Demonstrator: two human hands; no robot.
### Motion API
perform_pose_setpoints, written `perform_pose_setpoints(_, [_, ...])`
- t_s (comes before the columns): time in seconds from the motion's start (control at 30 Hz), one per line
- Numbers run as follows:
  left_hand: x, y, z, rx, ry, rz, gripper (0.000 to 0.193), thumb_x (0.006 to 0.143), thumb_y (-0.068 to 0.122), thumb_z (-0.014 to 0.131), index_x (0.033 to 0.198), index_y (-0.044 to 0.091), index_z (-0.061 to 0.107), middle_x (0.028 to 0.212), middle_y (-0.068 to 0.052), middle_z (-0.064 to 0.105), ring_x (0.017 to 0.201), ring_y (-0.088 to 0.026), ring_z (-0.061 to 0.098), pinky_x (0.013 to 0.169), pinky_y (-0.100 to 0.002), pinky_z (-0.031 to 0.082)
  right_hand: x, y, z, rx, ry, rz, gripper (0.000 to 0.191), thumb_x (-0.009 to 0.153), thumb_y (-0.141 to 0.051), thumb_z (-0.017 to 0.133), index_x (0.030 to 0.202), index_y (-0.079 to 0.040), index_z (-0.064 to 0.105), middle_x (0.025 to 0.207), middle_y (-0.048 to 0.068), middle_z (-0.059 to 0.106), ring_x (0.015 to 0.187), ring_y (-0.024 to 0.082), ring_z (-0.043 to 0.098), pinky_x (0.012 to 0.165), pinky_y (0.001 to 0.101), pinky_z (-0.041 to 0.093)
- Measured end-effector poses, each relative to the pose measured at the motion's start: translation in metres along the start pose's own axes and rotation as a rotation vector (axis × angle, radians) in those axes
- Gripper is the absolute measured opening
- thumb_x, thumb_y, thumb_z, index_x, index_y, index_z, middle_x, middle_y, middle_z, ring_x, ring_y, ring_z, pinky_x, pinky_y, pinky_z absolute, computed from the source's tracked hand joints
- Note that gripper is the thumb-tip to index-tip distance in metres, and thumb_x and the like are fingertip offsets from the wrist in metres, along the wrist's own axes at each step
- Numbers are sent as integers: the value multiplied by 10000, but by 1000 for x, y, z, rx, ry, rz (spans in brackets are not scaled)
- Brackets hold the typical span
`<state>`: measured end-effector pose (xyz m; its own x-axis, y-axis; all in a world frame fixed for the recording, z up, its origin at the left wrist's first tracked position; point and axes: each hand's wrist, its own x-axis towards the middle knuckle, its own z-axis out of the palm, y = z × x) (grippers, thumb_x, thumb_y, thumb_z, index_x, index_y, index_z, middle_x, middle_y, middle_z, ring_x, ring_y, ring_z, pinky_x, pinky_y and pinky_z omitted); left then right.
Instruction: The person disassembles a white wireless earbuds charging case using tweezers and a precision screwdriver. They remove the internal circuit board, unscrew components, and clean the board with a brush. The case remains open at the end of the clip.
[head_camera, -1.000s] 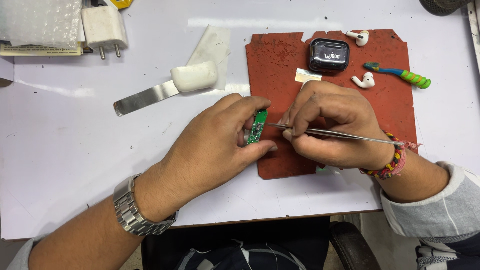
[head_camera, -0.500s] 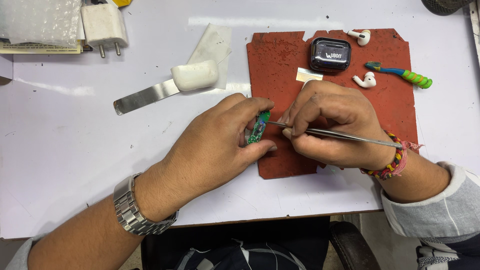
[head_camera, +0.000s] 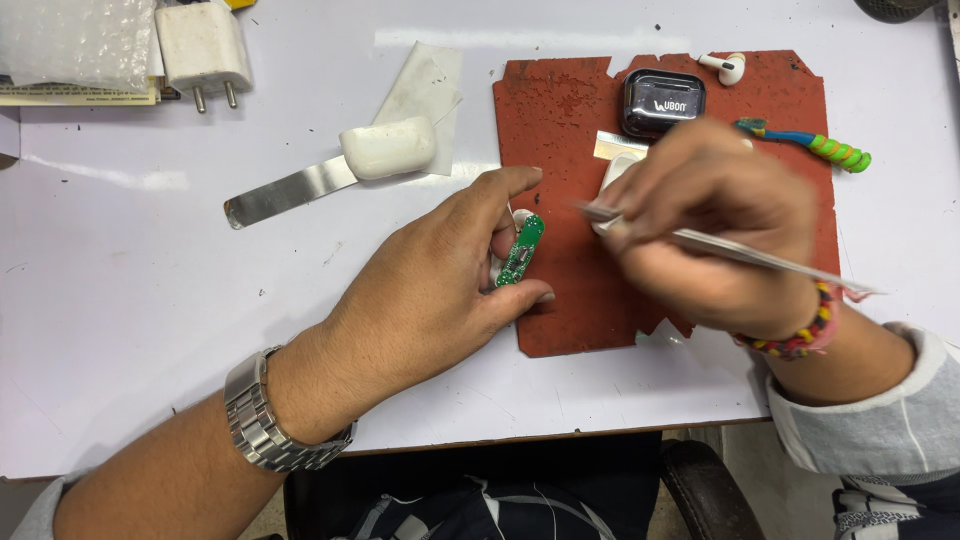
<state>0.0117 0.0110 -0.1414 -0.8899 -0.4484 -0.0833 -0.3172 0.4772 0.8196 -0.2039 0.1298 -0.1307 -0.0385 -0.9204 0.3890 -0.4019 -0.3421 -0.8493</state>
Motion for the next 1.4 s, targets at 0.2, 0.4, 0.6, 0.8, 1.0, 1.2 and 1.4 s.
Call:
perform_pose_setpoints(0.2, [0, -1, 1, 12, -1, 20, 759, 813, 316, 819, 1418, 93, 417, 964, -69, 674, 784, -123, 707, 572, -263, 607, 0, 3, -12, 2, 141, -8, 157, 935, 30, 645, 947, -82, 535, 1020, 52, 590, 987, 129, 710, 888, 283, 662])
perform_pose_setpoints(0.4, [-3, -3, 5, 19, 113, 233, 681, 848, 286, 814, 1382, 42, 469, 1081, -123, 678, 894, -174, 722, 662, -282, 615, 4, 2, -12, -10, 134, 31, 172, 974, 23, 646, 1034, -63, 510, 1066, 63, 580, 976, 135, 700, 907, 294, 650])
perform_pose_setpoints(0.6, [-2, -2, 3, 71, 25, 122, 507, 855, 302, 780, 1258, 63, 585, 1024, -82, 695, 835, -171, 726, 644, -300, 608, 11, -2, -11, -13, 26, 6, 89, 1058, 22, 519, 1115, -44, 505, 1157, 47, 550, 1108, 163, 694, 986, 295, 626])
perform_pose_setpoints(0.8, [-2, -2, 0, 27, 111, 168, 415, 922, 246, 727, 1270, 56, 605, 1040, -72, 706, 847, -152, 729, 657, -283, 606, 12, -5, -12, -344, -187, 67, 180, 985, 33, 601, 1156, -11, 633, 1025, 77, 702, 929, 112, 738, 842, 264, 622])
perform_pose_setpoints(1.0, [-3, -2, 0, 1, 141, 210, 419, 905, 239, 753, 1269, 74, 626, 946, -37, 698, 746, -131, 693, 600, -267, 569, 14, -4, -9, -350, -244, -19, 190, 941, -12, 688, 1124, -46, 652, 1047, 58, 700, 965, 150, 703, 842, 295, 590])
perform_pose_setpoints(1.2, [-4, -4, 0, -73, 269, 277, 375, 935, 184, 741, 1272, 47, 650, 959, -22, 670, 810, -92, 681, 691, -231, 590, 18, -8, -11, -494, -192, -187, 305, 980, -257, 666, 1121, 12, 641, 1096, 147, 667, 1009, 245, 664, 868, 366, 557])
perform_pose_setpoints(1.4, [-2, -2, -3, -267, 309, 156, 279, 907, 131, 696, 1172, 46, 710, 895, 2, 645, 775, -62, 592, 673, -212, 529, 16, 5, -55, -362, 126, -57, 643, 1214, -552, 320, 1042, 13, 573, 1080, 127, 624, 999, 109, 651, 917, 244, 554])
